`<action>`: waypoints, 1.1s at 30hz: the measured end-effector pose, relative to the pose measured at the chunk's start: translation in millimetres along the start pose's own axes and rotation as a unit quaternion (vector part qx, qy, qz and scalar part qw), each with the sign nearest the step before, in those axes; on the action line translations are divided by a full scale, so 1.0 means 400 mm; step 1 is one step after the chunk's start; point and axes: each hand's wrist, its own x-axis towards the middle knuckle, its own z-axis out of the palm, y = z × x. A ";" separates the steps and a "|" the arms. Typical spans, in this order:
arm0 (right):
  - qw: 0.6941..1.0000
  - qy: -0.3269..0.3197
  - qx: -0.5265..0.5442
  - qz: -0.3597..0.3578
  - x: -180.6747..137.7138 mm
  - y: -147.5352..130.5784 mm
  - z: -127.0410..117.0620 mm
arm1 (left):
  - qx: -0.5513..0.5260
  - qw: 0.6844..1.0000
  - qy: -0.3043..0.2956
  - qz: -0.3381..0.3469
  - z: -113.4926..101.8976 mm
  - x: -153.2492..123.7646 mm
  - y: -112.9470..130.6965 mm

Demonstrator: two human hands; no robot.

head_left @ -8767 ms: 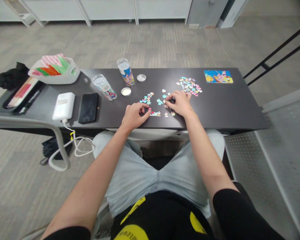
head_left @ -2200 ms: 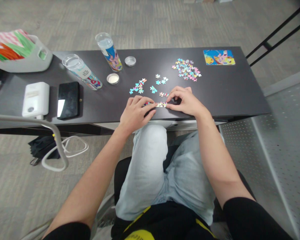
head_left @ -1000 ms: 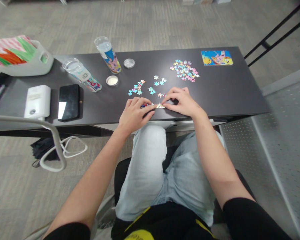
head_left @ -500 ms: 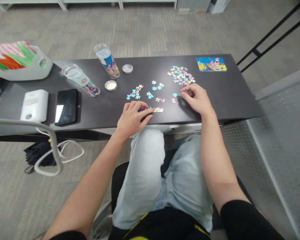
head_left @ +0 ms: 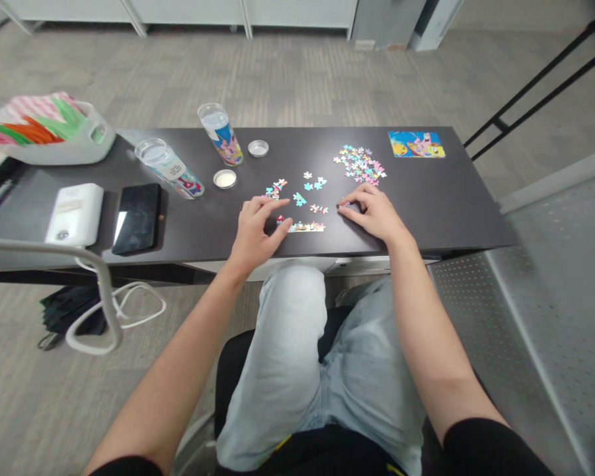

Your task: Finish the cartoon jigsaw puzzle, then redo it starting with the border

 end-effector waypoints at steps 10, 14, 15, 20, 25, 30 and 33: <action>1.000 0.025 0.019 0.002 0.005 0.008 0.001 | -0.046 0.998 -0.023 -0.037 -0.004 0.384 -0.180; 0.999 0.035 0.012 0.012 -0.002 -0.005 -0.006 | -0.053 0.990 -0.126 -0.018 -0.032 0.463 -0.171; 0.999 0.037 0.012 0.014 -0.004 -0.010 -0.009 | -0.061 0.987 -0.145 -0.024 -0.050 0.462 -0.166; 0.999 0.030 0.025 0.030 0.009 -0.028 -0.020 | -0.095 0.948 -0.298 -0.053 -0.144 0.420 -0.146; 0.998 0.031 0.016 0.043 0.038 -0.033 -0.018 | -0.047 0.933 -0.351 -0.065 -0.158 0.410 -0.153; 0.998 0.035 0.035 0.039 0.038 -0.032 -0.018 | -0.033 0.929 -0.364 -0.060 -0.126 0.405 -0.157; 0.997 0.044 0.043 0.041 0.036 -0.029 -0.018 | -0.032 0.930 -0.361 -0.068 -0.118 0.403 -0.155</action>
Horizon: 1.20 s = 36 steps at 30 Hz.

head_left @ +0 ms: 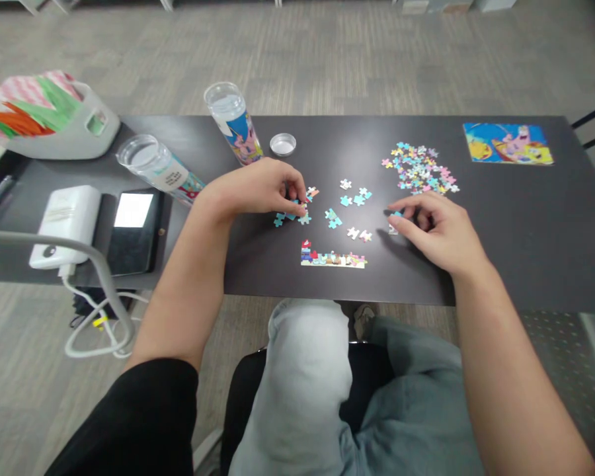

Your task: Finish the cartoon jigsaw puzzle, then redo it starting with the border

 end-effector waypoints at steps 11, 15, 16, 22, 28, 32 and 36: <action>0.999 0.014 0.028 0.015 0.005 0.018 0.020 | -0.186 0.981 0.035 0.036 0.022 0.011 0.078; 0.997 0.030 0.071 0.019 0.010 0.014 0.020 | -0.214 0.975 0.027 0.062 0.094 0.046 0.203; 0.996 0.036 0.075 0.021 0.012 0.013 0.019 | -0.211 0.975 0.012 0.066 0.114 0.055 0.228; 0.996 0.035 0.087 0.009 0.017 0.028 0.015 | -0.225 0.974 -0.024 0.028 0.204 0.038 0.261; 0.995 0.028 0.098 0.001 0.022 0.043 0.016 | -0.233 0.972 0.024 -0.005 0.266 -0.013 0.243; 0.996 0.017 0.086 -0.003 0.024 0.044 0.016 | -0.229 0.973 0.018 0.000 0.282 -0.016 0.255; 0.998 -0.001 0.061 0.005 0.026 0.046 0.014 | -0.218 0.976 0.003 -0.007 0.277 -0.015 0.264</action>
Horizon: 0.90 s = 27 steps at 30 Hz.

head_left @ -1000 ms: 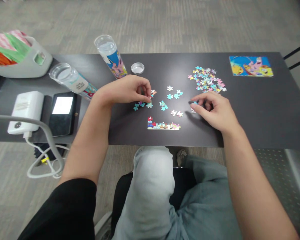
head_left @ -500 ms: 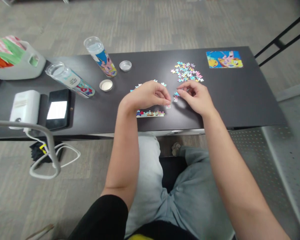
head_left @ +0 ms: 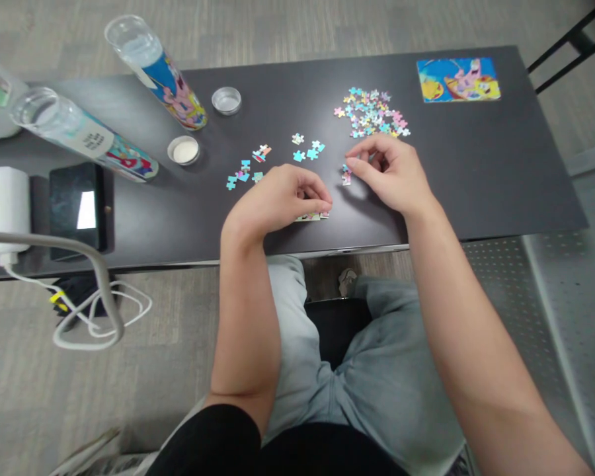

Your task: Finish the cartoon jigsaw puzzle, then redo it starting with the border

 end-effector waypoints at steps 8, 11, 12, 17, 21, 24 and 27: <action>0.999 -0.013 -0.035 -0.001 -0.004 -0.012 -0.005 | 0.044 0.999 0.011 0.010 0.004 -0.006 0.000; 0.999 -0.012 -0.038 -0.003 -0.005 -0.016 -0.005 | 0.058 0.998 0.018 0.015 0.004 -0.005 -0.007; 0.999 -0.013 -0.039 -0.004 -0.006 -0.016 -0.005 | 0.062 0.998 0.020 0.016 0.005 -0.004 -0.009; 0.999 -0.009 -0.039 -0.013 -0.004 -0.008 -0.003 | 0.061 0.997 0.036 0.003 0.014 0.001 -0.010; 1.000 -0.002 -0.025 -0.018 -0.003 0.001 0.001 | 0.046 0.998 0.042 -0.012 0.018 0.001 -0.004; 0.999 0.003 -0.021 -0.024 -0.004 -0.002 0.003 | 0.046 0.998 0.041 -0.014 0.019 -0.001 0.000; 0.999 0.006 -0.025 -0.025 -0.006 -0.008 0.004 | 0.046 0.998 0.044 -0.012 0.020 -0.003 0.002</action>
